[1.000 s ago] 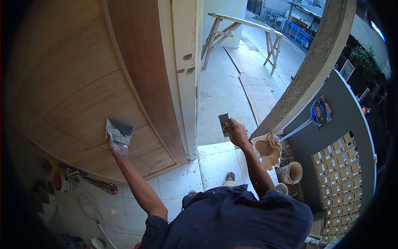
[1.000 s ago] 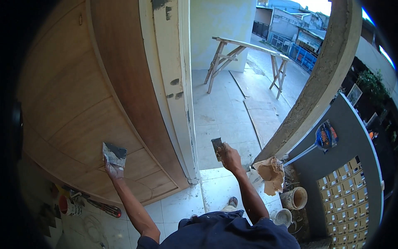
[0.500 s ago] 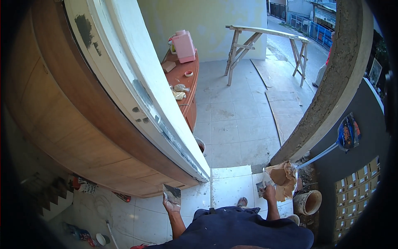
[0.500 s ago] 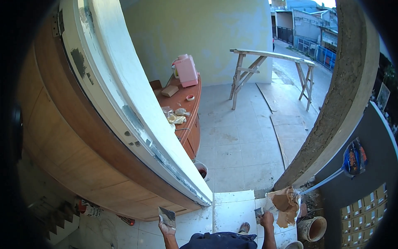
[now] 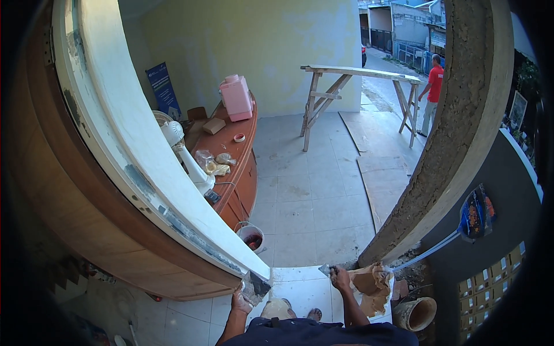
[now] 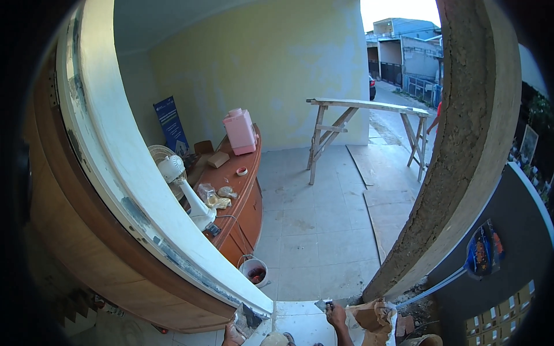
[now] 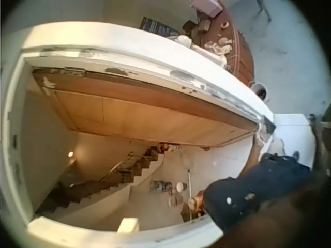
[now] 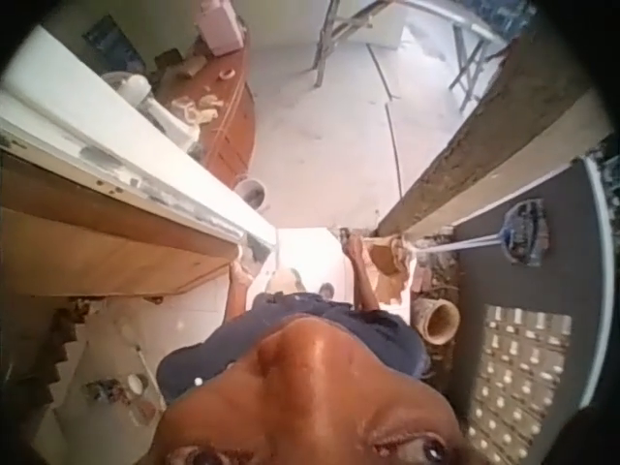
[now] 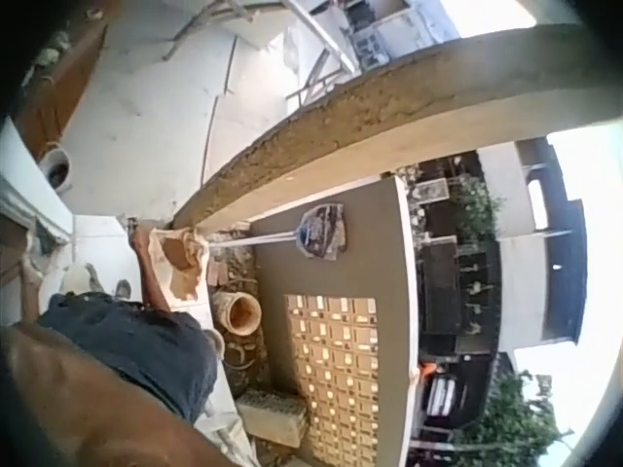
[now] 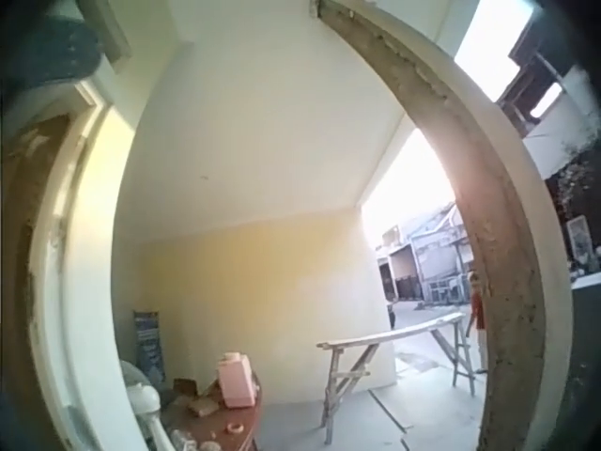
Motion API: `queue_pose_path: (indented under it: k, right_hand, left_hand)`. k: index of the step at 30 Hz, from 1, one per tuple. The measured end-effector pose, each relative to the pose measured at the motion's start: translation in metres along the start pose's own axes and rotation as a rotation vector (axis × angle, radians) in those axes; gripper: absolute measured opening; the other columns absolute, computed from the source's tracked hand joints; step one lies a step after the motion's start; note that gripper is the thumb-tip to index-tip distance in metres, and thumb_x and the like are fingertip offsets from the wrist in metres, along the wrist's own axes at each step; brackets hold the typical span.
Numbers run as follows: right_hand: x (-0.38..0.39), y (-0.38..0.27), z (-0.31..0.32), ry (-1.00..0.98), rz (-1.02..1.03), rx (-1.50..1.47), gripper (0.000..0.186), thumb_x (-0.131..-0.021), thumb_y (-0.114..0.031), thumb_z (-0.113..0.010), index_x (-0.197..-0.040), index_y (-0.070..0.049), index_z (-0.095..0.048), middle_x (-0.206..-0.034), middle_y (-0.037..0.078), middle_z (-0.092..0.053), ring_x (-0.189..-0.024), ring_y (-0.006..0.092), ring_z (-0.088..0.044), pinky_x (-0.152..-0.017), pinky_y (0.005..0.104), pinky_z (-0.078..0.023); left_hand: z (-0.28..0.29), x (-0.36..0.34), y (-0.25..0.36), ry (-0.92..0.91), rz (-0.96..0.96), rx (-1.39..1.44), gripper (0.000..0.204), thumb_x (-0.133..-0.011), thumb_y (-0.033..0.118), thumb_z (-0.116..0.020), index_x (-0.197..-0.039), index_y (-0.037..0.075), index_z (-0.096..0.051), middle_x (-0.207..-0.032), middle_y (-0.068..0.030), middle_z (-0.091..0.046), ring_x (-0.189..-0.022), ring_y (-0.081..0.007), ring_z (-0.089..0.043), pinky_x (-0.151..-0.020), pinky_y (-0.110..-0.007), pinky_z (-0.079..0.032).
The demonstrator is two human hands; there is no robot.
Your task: Applying and smoothing putty on a door frame and column base using a putty knife.
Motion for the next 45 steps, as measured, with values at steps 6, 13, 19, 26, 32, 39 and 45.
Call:
queue_pose_path:
  k: [6, 13, 19, 26, 32, 39, 45]
  right_hand:
    - [-0.002, 0.001, -0.030, -0.221, -0.153, -0.228, 0.047, -0.080, -0.041, -0.056, -0.106, -0.002, -0.060, -0.095, 0.019, -0.063, -0.087, 0.0304, -0.061, -0.076, 0.0363, -0.047]
    - [-0.061, -0.020, -0.039, -0.312, -0.025, -0.022, 0.056, -0.082, -0.048, -0.053, -0.106, 0.002, -0.055, -0.087, 0.021, -0.061, -0.081, 0.0288, -0.059, -0.072, 0.0379, -0.045]
    - [-0.143, -0.041, -0.015, -0.205, -0.019, -0.112, 0.047, -0.091, -0.040, -0.037, -0.078, 0.002, -0.054, -0.064, 0.015, -0.055, -0.061, 0.0268, -0.053, -0.057, 0.0383, -0.040]
    - [-0.241, -0.071, -0.031, -0.278, -0.052, -0.337, 0.055, -0.091, -0.048, -0.034, -0.098, 0.001, -0.057, -0.061, 0.007, -0.054, -0.047, 0.0103, -0.046, -0.040, 0.0265, -0.039]
    - [-0.312, -0.115, -0.106, -0.620, 0.090, -0.233, 0.060, -0.091, -0.050, -0.033, -0.096, 0.005, -0.057, -0.066, 0.012, -0.060, -0.046, 0.0136, -0.050, -0.041, 0.0283, -0.042]
    - [-0.386, -0.176, -0.173, -1.156, 0.470, -0.127, 0.056, -0.092, -0.049, -0.031, -0.089, 0.001, -0.056, -0.063, 0.009, -0.058, -0.044, 0.0127, -0.048, -0.040, 0.0254, -0.039]
    - [-0.511, -0.174, -0.223, -1.278, 1.047, 0.117, 0.044, -0.094, -0.036, -0.034, -0.086, 0.001, -0.056, -0.055, 0.011, -0.058, -0.041, 0.0154, -0.051, -0.039, 0.0308, -0.041]
  left_hand:
    - [-0.036, -0.028, -0.007, -0.022, 0.058, 0.060, 0.046, -0.084, 0.033, -0.052, -0.122, 0.008, -0.049, -0.117, -0.0103, -0.054, -0.107, -0.0301, -0.051, -0.091, -0.048, -0.039]
    - [-0.068, -0.122, -0.024, 0.077, 0.142, 0.109, 0.040, -0.085, 0.027, -0.052, -0.117, 0.005, -0.051, -0.111, -0.0130, -0.057, -0.103, -0.0304, -0.055, -0.090, -0.048, -0.041]
    - [-0.120, -0.193, -0.008, 0.066, 0.162, 0.046, 0.024, -0.082, 0.019, -0.061, -0.098, 0.000, -0.059, -0.088, -0.0096, -0.063, -0.077, -0.0221, -0.063, -0.068, -0.036, -0.052]
    - [-0.116, -0.232, 0.016, 0.152, 0.128, 0.052, 0.021, -0.079, 0.016, -0.065, -0.094, 0.001, -0.060, -0.084, -0.0080, -0.064, -0.071, -0.0192, -0.063, -0.063, -0.033, -0.052]
    - [-0.097, -0.256, 0.031, 0.340, -0.052, 0.189, 0.023, -0.080, 0.018, -0.063, -0.098, 0.003, -0.060, -0.084, -0.0087, -0.064, -0.071, -0.0230, -0.064, -0.065, -0.039, -0.053]
    - [-0.062, -0.310, 0.010, 0.766, -0.356, 0.063, 0.038, -0.076, 0.029, -0.069, -0.106, 0.007, -0.062, -0.103, -0.0021, -0.061, -0.099, -0.0151, -0.052, -0.087, -0.033, -0.037]
    - [-0.105, -0.360, -0.025, 0.563, -0.609, 0.698, 0.031, -0.080, 0.028, -0.065, -0.101, 0.005, -0.062, -0.096, -0.0025, -0.063, -0.091, -0.0145, -0.058, -0.084, -0.030, -0.043]
Point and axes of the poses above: each hand's wrist, its own x-axis away from the middle knuckle, its own z-axis out of the back of the hand, y = z × x, the point moved 7 cm from there along -x, towards the middle knuckle
